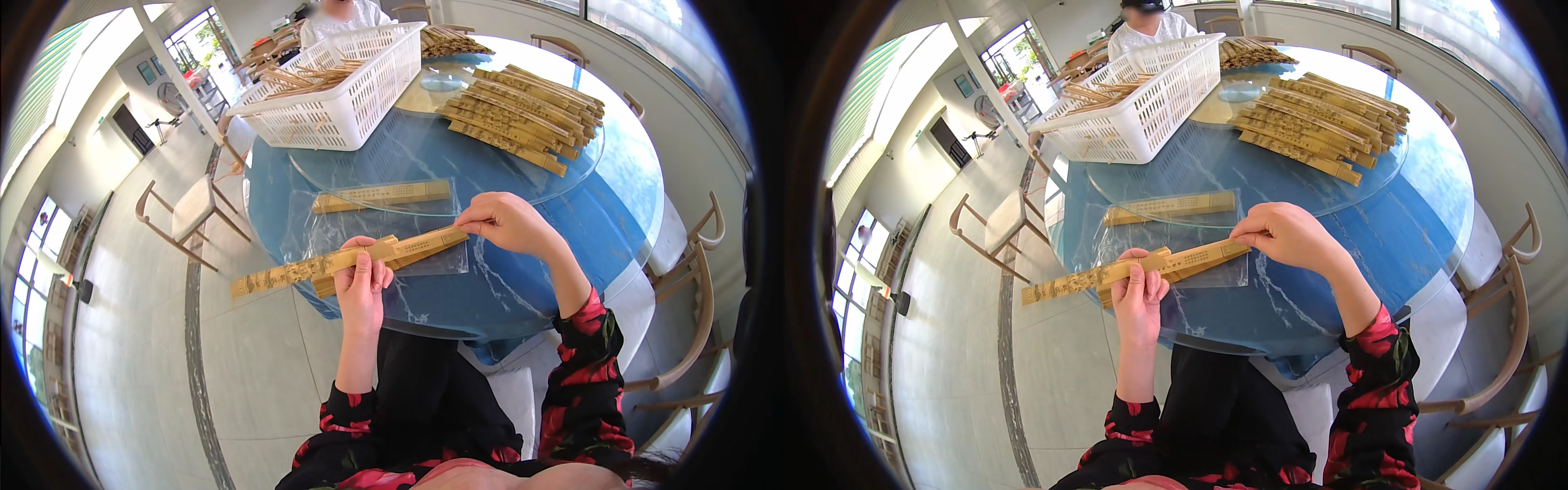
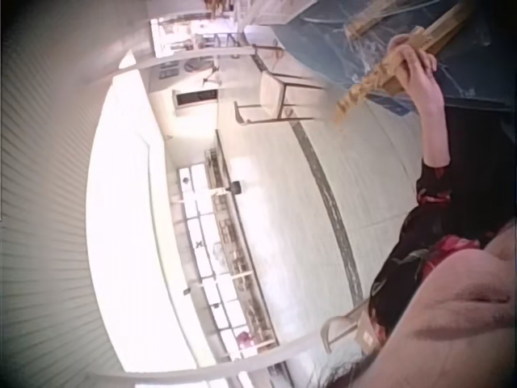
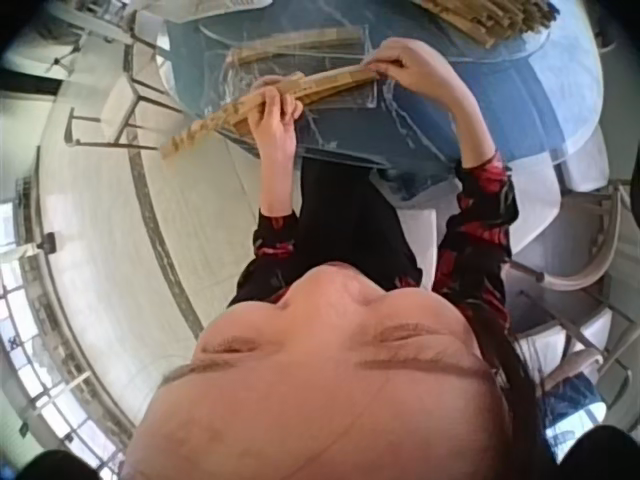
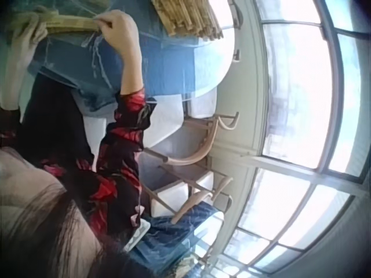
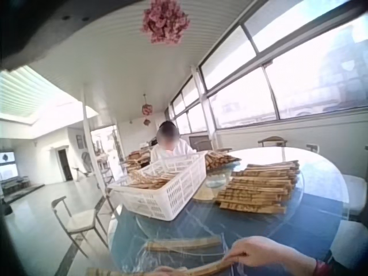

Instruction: The person inserts thin wooden sticks into slots on flat bamboo strips at a round table, then places the assembled pieces into a white basket. The person repeats this process for multiple bamboo strips.

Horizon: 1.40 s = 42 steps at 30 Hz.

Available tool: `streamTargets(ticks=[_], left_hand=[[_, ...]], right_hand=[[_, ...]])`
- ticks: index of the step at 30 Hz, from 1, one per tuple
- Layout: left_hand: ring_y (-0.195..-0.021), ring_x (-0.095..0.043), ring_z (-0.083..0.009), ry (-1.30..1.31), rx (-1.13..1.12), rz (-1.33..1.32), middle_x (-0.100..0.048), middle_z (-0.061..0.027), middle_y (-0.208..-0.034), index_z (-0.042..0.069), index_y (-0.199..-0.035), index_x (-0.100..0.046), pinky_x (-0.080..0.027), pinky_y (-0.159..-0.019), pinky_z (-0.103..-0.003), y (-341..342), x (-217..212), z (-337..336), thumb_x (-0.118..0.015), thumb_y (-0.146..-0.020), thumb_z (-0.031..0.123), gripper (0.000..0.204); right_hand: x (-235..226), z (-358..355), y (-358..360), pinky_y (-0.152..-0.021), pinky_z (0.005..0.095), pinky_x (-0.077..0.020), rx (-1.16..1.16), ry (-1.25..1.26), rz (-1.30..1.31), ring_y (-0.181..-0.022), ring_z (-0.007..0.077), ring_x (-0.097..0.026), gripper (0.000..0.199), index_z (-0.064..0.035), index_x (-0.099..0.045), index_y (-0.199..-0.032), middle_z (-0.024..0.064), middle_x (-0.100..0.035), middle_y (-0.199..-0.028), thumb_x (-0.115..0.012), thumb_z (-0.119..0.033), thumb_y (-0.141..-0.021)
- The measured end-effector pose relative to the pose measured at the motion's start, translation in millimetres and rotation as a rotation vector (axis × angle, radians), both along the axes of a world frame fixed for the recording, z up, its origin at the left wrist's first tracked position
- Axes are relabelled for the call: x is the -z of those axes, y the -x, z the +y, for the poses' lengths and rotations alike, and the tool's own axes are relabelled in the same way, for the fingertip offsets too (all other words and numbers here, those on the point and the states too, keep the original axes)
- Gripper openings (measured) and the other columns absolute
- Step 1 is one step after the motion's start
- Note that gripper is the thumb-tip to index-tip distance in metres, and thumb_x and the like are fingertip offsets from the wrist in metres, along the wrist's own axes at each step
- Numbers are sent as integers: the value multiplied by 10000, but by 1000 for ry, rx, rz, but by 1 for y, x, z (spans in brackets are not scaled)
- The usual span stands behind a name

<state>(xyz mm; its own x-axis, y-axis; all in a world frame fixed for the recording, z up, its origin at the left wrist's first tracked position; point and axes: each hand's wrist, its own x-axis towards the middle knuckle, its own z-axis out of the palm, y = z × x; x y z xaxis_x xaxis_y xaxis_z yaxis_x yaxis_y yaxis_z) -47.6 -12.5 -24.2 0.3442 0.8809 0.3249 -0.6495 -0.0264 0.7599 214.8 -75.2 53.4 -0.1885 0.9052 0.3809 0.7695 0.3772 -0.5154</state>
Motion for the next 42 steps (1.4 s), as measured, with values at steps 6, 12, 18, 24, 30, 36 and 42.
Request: streamTargets(ticks=[6,12,18,24,30,36,42], left_hand=[[-593,-352,-65,-28,82,170,-418,29,-678,16,-1167,-536,-355,-583,-247,-5,-2,-3,-499,-1063,176,195],[-582,-345,-56,18,-1,98,-405,32,-655,19,-1142,-538,-330,-568,-247,-3,-4,-5,-483,-1069,205,208],[-580,-332,-50,82,-56,-86,-376,40,-643,43,-1118,-532,-304,-559,-251,0,-7,0,-437,-1089,256,236],[-593,-349,-33,42,68,294,-406,54,-685,68,-1111,-532,-327,-554,-219,-26,-22,-3,-436,-1093,288,241],[-652,-444,-66,13,-25,244,-495,1,-828,44,-1249,-518,-503,-707,-254,-62,-73,37,-396,-1091,363,377],[-591,-283,-87,400,205,-271,-371,29,-750,44,-1234,-531,-281,-548,-239,-76,-64,87,-319,-1111,342,386],[-567,-288,-78,592,309,-479,-361,35,-728,44,-1179,-544,-270,-500,-223,-72,-57,86,-339,-1107,330,359]], right_hand=[[24,-1,47,-778,427,-519,-90,-29,120,-889,361,-646,162,-55,-722,-1006,137,-703,-951,-661,-169,-908],[20,-4,50,-785,440,-524,-78,-11,47,-916,368,-644,222,-71,-691,-1069,131,-696,-995,-640,-237,-931],[-11,-7,21,-675,407,-482,-24,227,42,-758,334,-618,184,-60,-681,-903,105,-665,-789,-600,-218,-951],[26,-10,71,-690,441,-480,-11,272,199,-779,358,-622,290,-48,-626,-911,129,-665,-818,-531,-303,-1012],[18,-10,71,-702,424,-489,86,312,374,-801,345,-645,297,-35,-603,-910,124,-680,-833,-521,-297,-1024],[17,-11,71,-688,413,-476,39,246,324,-758,324,-633,297,-25,-580,-916,107,-662,-805,-524,-294,-1027],[16,-10,53,-661,391,-467,-202,336,459,-735,260,-629,197,-15,-576,-1024,93,-623,-801,-562,-210,-1010]])
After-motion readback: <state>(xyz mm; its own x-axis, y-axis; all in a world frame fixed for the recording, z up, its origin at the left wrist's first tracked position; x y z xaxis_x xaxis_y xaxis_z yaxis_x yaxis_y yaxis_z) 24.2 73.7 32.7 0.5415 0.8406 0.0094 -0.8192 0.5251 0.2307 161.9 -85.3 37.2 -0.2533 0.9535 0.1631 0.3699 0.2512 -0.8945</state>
